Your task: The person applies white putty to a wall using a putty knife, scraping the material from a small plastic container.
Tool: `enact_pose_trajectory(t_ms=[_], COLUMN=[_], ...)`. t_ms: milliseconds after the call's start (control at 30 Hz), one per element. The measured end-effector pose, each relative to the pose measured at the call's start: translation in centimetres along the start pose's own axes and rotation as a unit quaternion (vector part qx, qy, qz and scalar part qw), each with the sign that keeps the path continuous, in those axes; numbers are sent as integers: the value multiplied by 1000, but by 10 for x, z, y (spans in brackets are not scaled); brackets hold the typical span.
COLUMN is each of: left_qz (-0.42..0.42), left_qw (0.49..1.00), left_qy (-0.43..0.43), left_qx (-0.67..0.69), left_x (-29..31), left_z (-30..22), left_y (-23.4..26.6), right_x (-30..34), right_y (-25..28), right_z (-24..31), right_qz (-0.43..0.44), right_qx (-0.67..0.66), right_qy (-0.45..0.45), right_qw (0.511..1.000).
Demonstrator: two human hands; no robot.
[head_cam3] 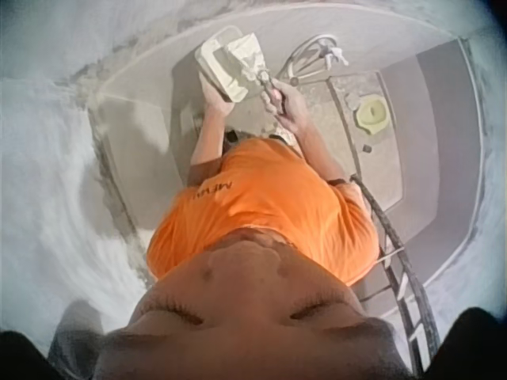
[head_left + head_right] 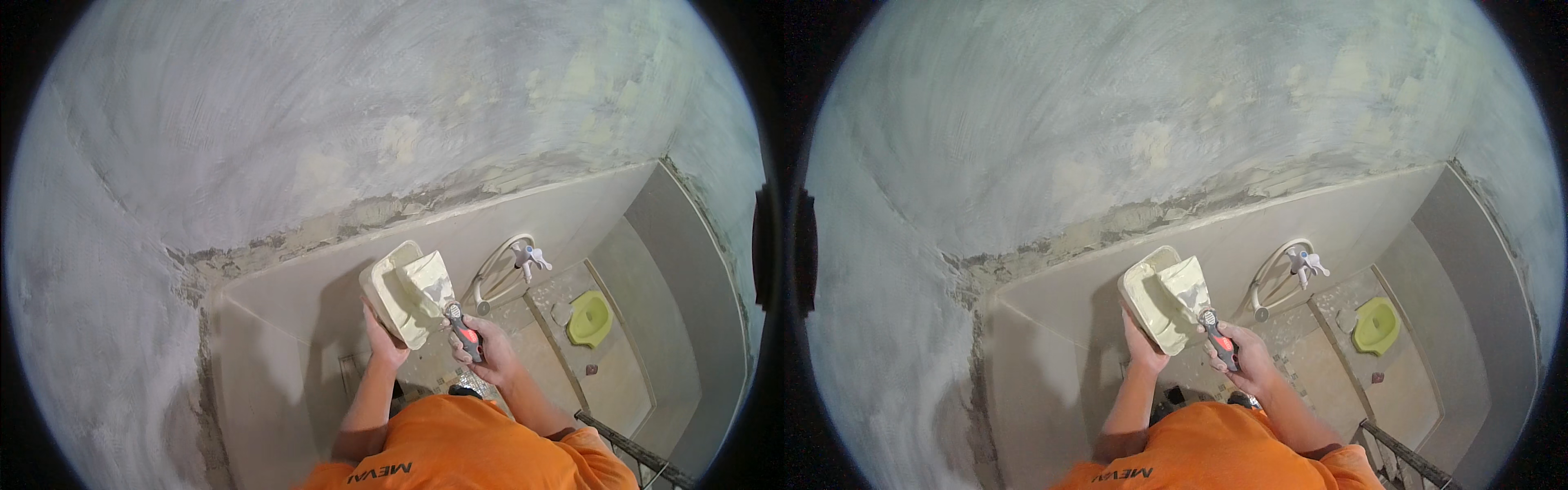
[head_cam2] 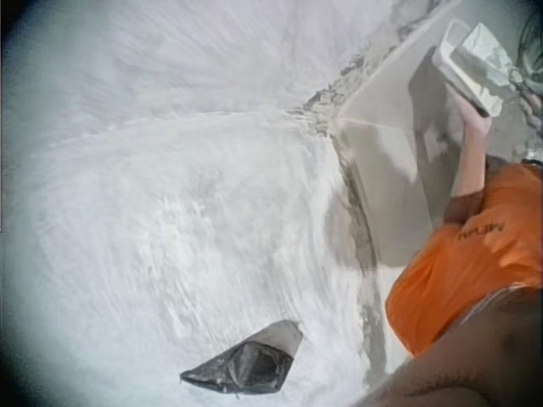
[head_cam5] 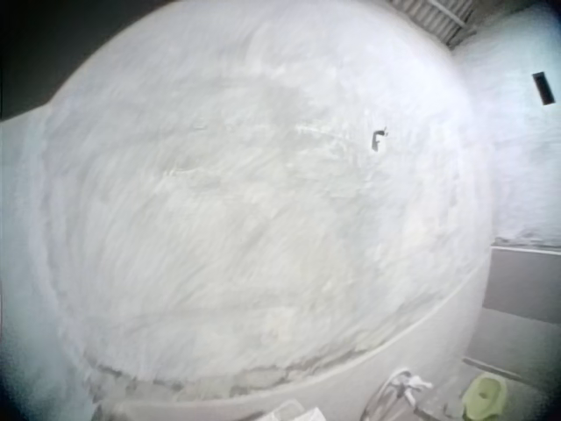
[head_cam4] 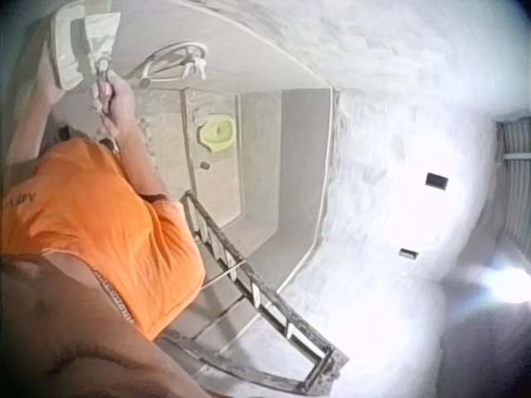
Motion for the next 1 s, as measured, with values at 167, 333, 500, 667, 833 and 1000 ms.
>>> enact_pose_trajectory(t_ms=[167, 333, 500, 667, 833, 1000], left_qz=[1, -26, -8, 11, -7, 37], left_qw=[999, 999, 999, 997, 997, 998], left_qy=[34, 16, 46, 62, 72, 60], left_qx=[0, -28, 13, 33, 32, 2], left_x=[-9, -12, -18, -29, -40, -44], left_z=[-9, -25, -33, -35, -30, -38], left_y=[3, 15, 25, 25, 50, 57], right_x=[-1, 32, 17, 9, 39, 68], right_y=[-23, -82, -85, -64, -50, -58], right_z=[26, 35, 0, -44, -69, -50], right_qz=[-113, -234, -308, -357, -401, -446], right_qx=[371, 624, 727, 765, 728, 662], right_qy=[173, 391, 322, 301, 276, 264], right_qw=[905, 635, 522, 443, 483, 541])
Point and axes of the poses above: each hand's wrist, its own x-axis away from the middle knuckle, its own y-axis out of the back of the hand, z = x × y, the point moved 8 cm from there along -x, towards the middle knuckle, and after that the axes turned 8 degrees about -y, right-handed, at the moved point
